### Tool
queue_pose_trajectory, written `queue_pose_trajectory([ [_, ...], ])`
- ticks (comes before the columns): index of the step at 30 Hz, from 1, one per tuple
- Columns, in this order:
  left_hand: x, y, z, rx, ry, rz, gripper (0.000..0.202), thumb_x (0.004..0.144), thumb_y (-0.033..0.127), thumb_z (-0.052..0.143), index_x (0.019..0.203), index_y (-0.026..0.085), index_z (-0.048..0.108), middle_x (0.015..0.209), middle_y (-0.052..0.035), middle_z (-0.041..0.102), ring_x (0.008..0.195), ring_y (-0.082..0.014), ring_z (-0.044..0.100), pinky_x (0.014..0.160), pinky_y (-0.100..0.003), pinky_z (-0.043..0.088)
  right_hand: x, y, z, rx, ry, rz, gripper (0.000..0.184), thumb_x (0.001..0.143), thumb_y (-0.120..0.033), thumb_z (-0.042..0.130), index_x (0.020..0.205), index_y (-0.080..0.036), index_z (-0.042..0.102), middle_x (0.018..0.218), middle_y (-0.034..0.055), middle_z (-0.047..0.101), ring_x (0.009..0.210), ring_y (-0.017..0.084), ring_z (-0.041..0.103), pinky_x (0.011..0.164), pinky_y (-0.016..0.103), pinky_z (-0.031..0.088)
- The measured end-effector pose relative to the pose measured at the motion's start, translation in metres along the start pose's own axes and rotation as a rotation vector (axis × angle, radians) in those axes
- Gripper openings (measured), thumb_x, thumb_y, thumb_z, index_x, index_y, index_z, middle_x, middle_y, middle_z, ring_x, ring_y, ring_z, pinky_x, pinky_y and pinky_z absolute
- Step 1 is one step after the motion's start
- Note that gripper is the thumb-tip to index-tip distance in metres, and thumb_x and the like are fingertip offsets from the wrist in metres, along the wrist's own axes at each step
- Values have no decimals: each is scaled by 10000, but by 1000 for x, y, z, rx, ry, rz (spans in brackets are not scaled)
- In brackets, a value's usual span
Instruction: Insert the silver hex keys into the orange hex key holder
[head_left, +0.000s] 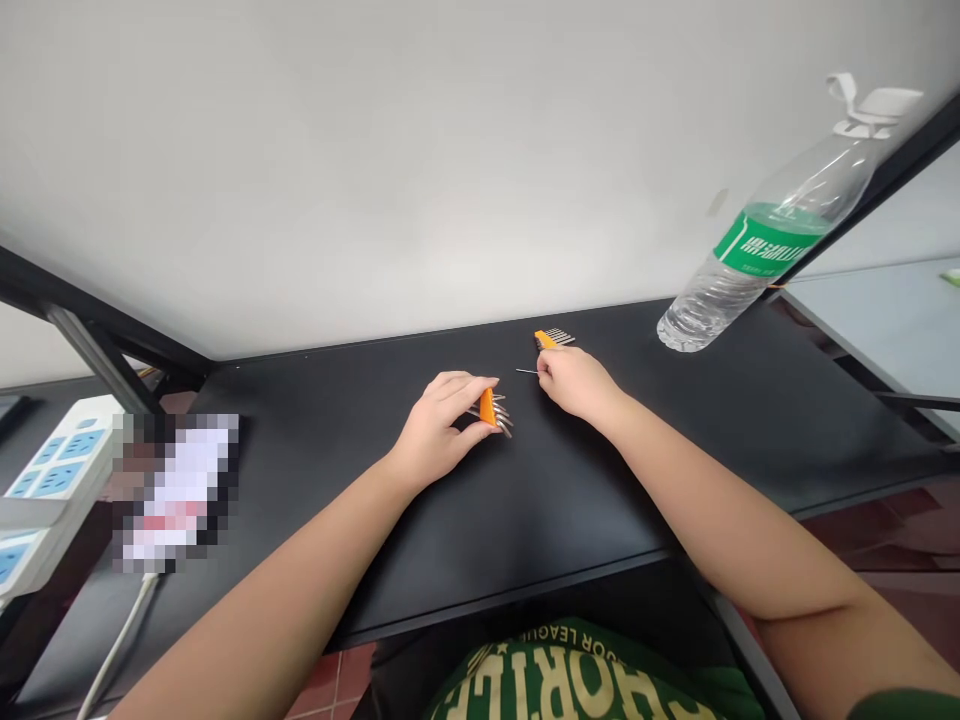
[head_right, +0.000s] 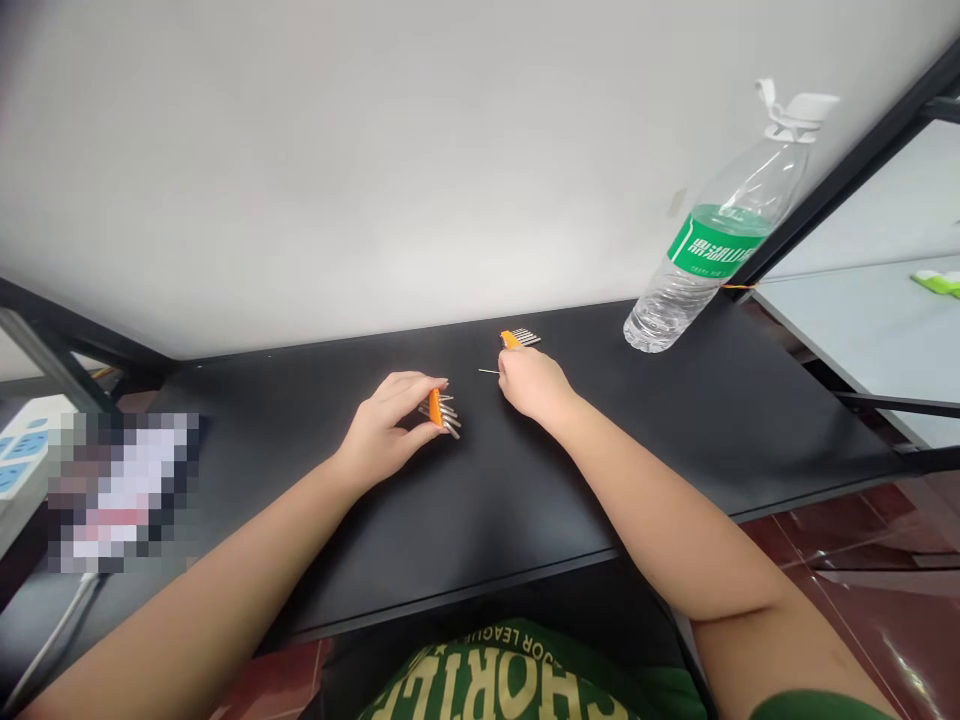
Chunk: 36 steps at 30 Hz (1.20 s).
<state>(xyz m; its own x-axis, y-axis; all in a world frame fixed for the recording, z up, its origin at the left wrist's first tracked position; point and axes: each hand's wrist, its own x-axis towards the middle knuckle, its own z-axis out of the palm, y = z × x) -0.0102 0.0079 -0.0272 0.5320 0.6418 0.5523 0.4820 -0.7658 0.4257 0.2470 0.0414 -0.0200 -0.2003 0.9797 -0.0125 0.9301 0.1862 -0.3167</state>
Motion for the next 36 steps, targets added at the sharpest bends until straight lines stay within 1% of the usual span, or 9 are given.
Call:
queue_pose_trajectory([
  [5,1,0,0,-4,-15,-23,467,922,359,754,1361,256,634,1179,-87,742,1146,-266,641,1031,-473,548,-8,-5,-4,-1,-108,-21,184,748,-159,695,642,-220,559,759,85,667,598,199,566,510,323,346],
  [8,1,-1,0,-10,-9,-18,468,922,377,755,1358,256,634,1190,-88,740,1144,-262,642,1023,-461,550,-15,-8,-6,69,-77,-121,228,710,-133,695,624,-219,502,729,68,633,601,191,544,516,317,340],
  [10,1,-1,-1,-8,-12,-22,472,919,406,756,1350,254,638,1191,-88,738,1139,-260,644,1015,-451,552,-20,-11,-9,225,-33,-215,178,741,-121,650,692,-219,511,747,33,630,665,185,570,563,302,379],
  [12,1,0,-1,-6,-18,-33,468,919,429,753,1339,252,645,1180,-90,736,1136,-258,645,1011,-442,551,-25,-14,-12,472,-42,-295,111,808,-127,602,846,-227,572,752,-12,628,666,156,587,605,285,425],
  [15,2,1,-2,-22,-20,-24,471,916,439,755,1334,249,648,1175,-91,734,1131,-254,647,1015,-434,546,-29,-19,-14,756,-32,-384,223,887,-141,553,1068,-240,639,791,-33,635,605,116,582,618,275,462],
  [20,2,0,0,-37,-13,10,478,918,418,756,1349,251,638,1172,-90,730,1130,-250,643,1010,-426,543,-31,-25,-9,722,201,-513,226,899,-111,551,941,-214,748,897,23,662,659,115,564,634,288,454],
  [22,3,0,0,-37,-22,29,473,921,403,755,1350,246,634,1165,-88,730,1127,-246,641,1017,-426,538,-31,-26,-6,741,184,-504,188,916,-143,585,952,-205,759,913,33,667,679,120,573,642,291,463],
  [28,5,3,1,-32,-92,56,382,951,378,722,1304,251,649,1162,-79,742,1125,-243,649,1050,-445,517,-32,-29,-8,859,-13,-405,119,930,-230,656,853,-197,741,907,26,645,702,125,580,662,295,477],
  [36,2,0,1,-64,-61,-21,503,914,452,752,1362,253,640,1177,-95,737,1129,-258,655,1019,-442,552,-37,-28,-23,857,84,-479,155,928,-276,660,789,-207,674,867,24,612,691,129,527,628,300,452],
])
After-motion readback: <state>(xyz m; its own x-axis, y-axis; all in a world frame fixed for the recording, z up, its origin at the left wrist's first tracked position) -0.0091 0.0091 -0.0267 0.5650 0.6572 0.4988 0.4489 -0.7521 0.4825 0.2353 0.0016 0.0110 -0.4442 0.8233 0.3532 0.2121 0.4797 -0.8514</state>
